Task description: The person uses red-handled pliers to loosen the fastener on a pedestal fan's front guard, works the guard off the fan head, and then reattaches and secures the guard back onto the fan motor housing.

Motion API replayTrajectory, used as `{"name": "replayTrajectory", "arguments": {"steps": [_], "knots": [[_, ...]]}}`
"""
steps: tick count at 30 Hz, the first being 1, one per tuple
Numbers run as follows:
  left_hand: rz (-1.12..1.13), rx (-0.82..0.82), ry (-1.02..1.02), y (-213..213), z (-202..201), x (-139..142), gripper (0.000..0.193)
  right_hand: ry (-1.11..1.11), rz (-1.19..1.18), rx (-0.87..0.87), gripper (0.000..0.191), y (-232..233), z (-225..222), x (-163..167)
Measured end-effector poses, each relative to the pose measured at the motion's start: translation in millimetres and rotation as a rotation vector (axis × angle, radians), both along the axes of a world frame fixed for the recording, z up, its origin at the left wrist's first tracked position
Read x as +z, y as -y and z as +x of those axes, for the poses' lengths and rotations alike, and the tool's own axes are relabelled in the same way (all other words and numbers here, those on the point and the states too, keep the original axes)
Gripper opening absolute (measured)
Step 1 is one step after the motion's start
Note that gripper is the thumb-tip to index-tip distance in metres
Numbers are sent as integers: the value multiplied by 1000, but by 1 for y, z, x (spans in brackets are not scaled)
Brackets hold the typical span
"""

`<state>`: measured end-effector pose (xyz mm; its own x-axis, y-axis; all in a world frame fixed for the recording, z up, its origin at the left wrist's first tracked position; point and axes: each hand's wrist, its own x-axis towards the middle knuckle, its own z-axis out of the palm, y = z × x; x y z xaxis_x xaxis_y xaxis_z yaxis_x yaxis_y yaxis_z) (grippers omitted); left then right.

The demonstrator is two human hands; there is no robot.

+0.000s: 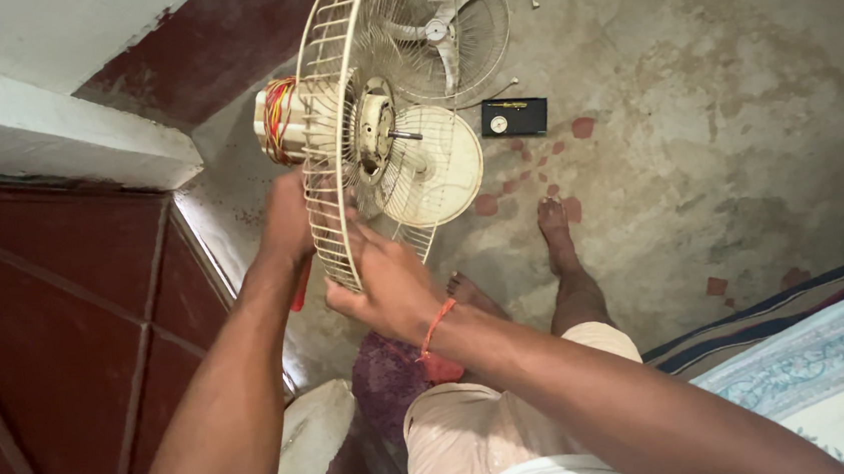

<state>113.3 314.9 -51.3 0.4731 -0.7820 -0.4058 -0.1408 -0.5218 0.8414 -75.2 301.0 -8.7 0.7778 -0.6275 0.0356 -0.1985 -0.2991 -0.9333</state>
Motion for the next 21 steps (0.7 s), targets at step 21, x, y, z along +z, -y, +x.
{"name": "replayTrajectory", "arguments": {"steps": [21], "knots": [[-53, 14, -120, -6, 6, -3, 12, 54, -40, -5, 71, 1, 3, 11]]}}
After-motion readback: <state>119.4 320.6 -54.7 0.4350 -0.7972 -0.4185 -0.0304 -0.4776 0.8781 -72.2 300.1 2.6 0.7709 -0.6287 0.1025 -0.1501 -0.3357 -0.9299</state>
